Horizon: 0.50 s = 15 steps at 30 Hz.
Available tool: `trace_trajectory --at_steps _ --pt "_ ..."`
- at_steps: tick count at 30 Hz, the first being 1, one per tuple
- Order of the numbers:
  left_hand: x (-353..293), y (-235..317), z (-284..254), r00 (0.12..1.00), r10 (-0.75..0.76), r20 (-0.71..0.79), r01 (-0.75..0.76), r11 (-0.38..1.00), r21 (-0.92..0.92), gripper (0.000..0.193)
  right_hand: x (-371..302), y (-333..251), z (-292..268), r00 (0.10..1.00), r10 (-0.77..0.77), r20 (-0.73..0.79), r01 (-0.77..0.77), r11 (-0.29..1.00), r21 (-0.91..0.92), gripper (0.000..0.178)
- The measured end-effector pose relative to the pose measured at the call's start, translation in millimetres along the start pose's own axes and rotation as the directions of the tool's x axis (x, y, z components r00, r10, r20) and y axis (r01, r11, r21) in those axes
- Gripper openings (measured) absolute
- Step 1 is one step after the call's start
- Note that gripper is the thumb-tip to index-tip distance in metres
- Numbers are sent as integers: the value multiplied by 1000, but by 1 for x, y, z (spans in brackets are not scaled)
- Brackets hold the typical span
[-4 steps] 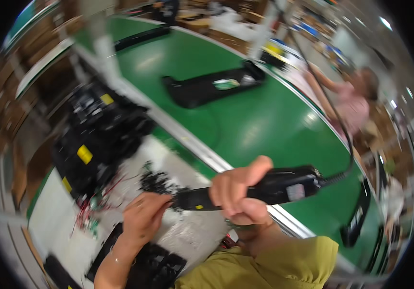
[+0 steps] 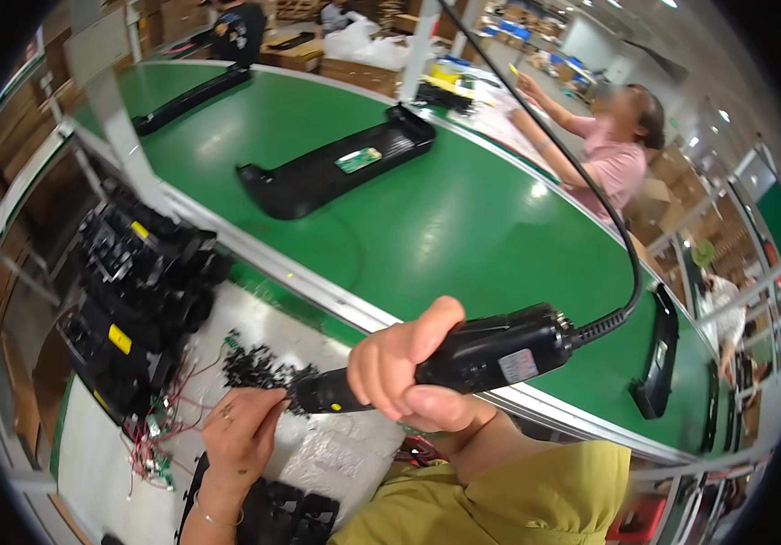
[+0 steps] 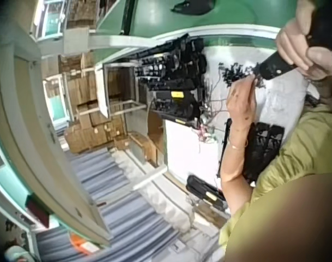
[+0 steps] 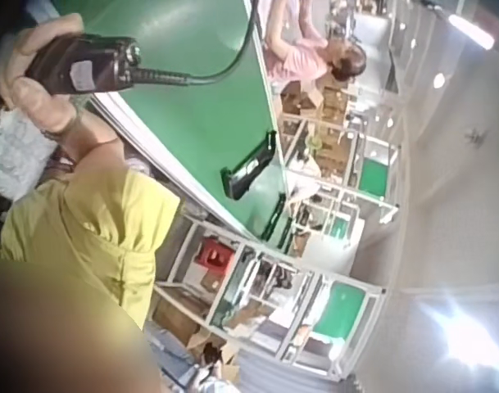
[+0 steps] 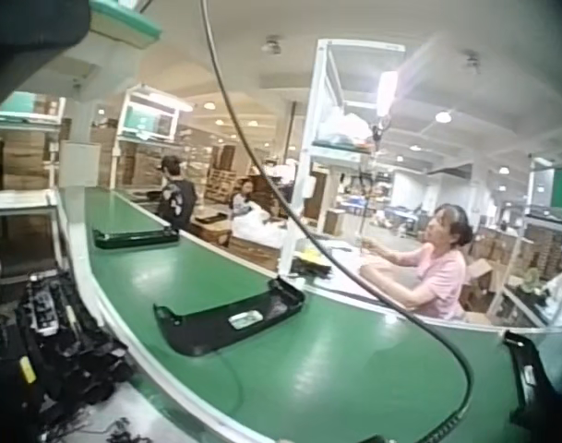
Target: Screw green circuit boards into black plastic housings using an electric screwdriver.
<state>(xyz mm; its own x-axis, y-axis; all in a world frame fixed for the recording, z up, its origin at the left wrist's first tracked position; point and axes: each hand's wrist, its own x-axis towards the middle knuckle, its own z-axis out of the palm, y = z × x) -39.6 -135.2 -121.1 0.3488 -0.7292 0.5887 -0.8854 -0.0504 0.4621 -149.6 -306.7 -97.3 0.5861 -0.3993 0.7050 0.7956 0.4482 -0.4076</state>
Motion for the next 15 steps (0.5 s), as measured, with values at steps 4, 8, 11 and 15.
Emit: trace_trajectory --at_steps 4,8,11,15 --pt "12 9 16 999 41 -28 -44 991 -129 22 0 -30 8 997 30 71 -22 993 -115 28" --pt "3 8 15 999 51 -4 -51 988 -147 22 -11 -29 18 997 12 71 -1 990 -143 29" --pt "-3 13 12 998 62 -23 -64 989 -133 21 -14 -29 21 995 9 95 2 993 -120 28" --pt "-17 16 3 995 98 -37 -102 987 -127 22 -17 -26 36 999 21 48 -11 980 -201 28"
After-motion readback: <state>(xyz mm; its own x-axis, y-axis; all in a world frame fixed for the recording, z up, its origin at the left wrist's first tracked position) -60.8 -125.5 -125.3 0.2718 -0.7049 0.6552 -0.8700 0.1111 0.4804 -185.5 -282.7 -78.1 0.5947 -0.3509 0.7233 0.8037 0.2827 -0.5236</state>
